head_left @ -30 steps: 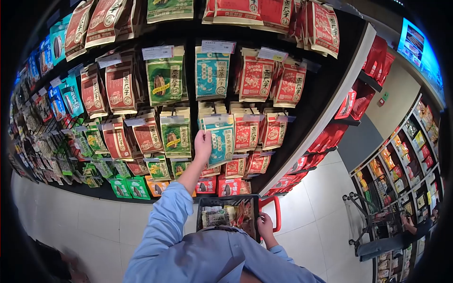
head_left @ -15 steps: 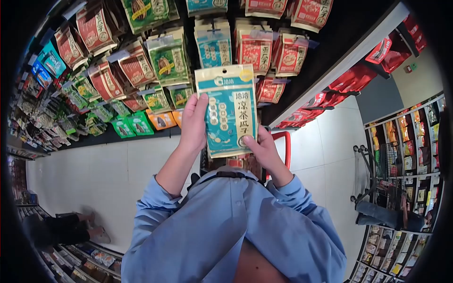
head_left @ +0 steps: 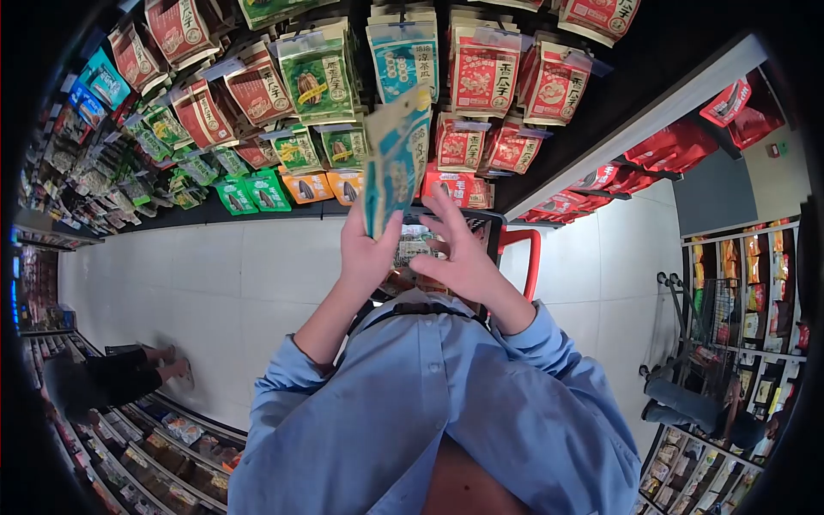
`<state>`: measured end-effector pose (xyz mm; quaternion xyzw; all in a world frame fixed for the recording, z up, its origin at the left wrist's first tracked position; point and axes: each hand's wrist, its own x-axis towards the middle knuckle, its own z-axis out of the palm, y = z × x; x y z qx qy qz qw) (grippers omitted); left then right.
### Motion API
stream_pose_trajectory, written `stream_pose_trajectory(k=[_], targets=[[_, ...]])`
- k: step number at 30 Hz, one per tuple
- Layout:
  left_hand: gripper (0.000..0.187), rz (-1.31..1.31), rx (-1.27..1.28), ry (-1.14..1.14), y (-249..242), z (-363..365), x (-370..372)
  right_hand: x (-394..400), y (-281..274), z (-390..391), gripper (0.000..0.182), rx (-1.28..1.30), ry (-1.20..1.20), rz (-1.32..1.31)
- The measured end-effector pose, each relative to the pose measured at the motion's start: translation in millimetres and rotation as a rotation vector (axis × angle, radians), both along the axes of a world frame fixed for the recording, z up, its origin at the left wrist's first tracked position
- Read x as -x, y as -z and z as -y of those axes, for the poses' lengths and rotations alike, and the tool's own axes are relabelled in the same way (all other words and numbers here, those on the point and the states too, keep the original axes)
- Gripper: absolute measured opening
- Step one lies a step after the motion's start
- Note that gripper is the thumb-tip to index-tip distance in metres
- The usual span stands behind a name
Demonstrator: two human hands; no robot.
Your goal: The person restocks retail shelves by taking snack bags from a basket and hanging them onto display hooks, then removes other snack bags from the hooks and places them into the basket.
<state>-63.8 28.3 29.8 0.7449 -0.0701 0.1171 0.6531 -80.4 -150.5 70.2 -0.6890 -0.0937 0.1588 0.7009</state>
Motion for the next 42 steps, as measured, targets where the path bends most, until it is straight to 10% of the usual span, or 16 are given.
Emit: stream_pose_trajectory(k=[7,11,14,18,22,26,31,34,38,42], targets=[[0.085,0.312,-0.598,0.17,-33,34,13,-28,24,0,0.044,-0.448,0.271,0.035],[0.073,0.116,-0.212,0.038,-43,9,1,-23,22,23,0.037,-0.56,0.235,-0.069],[0.059,-0.553,0.393,0.511,-35,-24,-17,-18,23,21,0.038,-0.504,0.202,-0.069],[0.049,-0.593,0.611,0.524,-35,-27,-10,-17,14,9,0.04,-0.406,0.233,-0.029],[0.045,-0.234,0.228,0.416,-11,-31,-13,-29,15,11,0.045,-0.13,0.286,0.128],[0.06,0.286,-0.644,0.237,25,-45,0,-19,5,30,0.058,-0.629,0.215,-0.499],[0.071,0.233,-0.799,0.317,86,-51,21,-8,78,21,0.039,-0.326,0.35,-0.612],[0.066,-0.216,-0.693,0.439,131,-63,36,-4,119,14,0.033,0.043,0.331,-0.688],[0.067,-0.75,-0.732,0.538,264,-151,97,2,316,19,0.036,0.585,0.273,-0.361],[0.065,-1.144,-1.121,0.439,330,-273,224,-24,361,31,0.038,0.885,0.219,-0.336]])
